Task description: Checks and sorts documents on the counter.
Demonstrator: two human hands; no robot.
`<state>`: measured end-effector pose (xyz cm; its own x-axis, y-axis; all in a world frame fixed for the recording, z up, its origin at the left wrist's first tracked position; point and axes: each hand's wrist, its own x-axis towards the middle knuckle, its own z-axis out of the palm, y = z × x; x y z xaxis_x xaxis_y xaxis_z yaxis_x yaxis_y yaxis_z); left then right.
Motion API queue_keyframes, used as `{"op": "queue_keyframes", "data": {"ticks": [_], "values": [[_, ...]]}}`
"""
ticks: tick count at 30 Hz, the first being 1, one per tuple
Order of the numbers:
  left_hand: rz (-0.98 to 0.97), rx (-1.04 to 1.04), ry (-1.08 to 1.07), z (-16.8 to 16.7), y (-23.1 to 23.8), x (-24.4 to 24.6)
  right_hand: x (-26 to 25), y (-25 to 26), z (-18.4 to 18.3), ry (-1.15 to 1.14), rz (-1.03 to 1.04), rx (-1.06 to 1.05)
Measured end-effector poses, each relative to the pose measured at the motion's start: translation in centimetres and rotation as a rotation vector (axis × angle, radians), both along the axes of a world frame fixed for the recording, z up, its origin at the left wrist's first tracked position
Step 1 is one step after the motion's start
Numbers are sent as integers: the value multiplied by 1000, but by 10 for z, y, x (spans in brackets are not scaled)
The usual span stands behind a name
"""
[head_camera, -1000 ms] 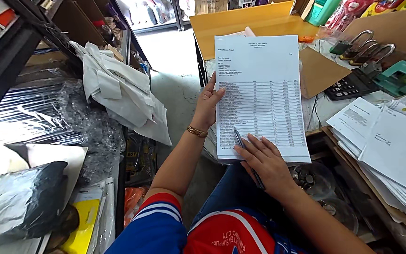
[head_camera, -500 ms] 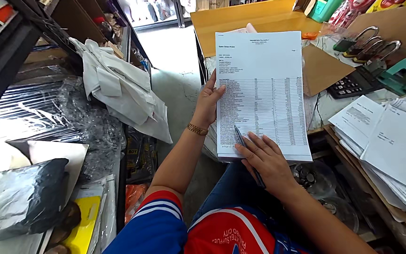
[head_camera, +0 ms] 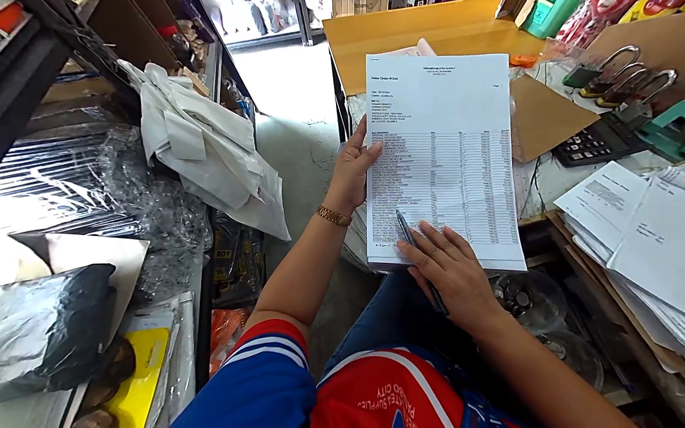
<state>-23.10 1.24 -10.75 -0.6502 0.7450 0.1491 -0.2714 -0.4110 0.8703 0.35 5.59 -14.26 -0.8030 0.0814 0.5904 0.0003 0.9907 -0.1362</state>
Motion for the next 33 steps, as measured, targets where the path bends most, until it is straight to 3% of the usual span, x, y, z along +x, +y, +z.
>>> {"op": "queue_keyframes", "data": {"ticks": [25,30,33], "values": [[5,-16,4,4,2,1,0,1,3,-10,6,-6],[62,-140,121,2,-4,4,-1,-1,3,26,7,-42],[168,-178,238,-4,-9,5,3,1,16,44,77,-204]]}}
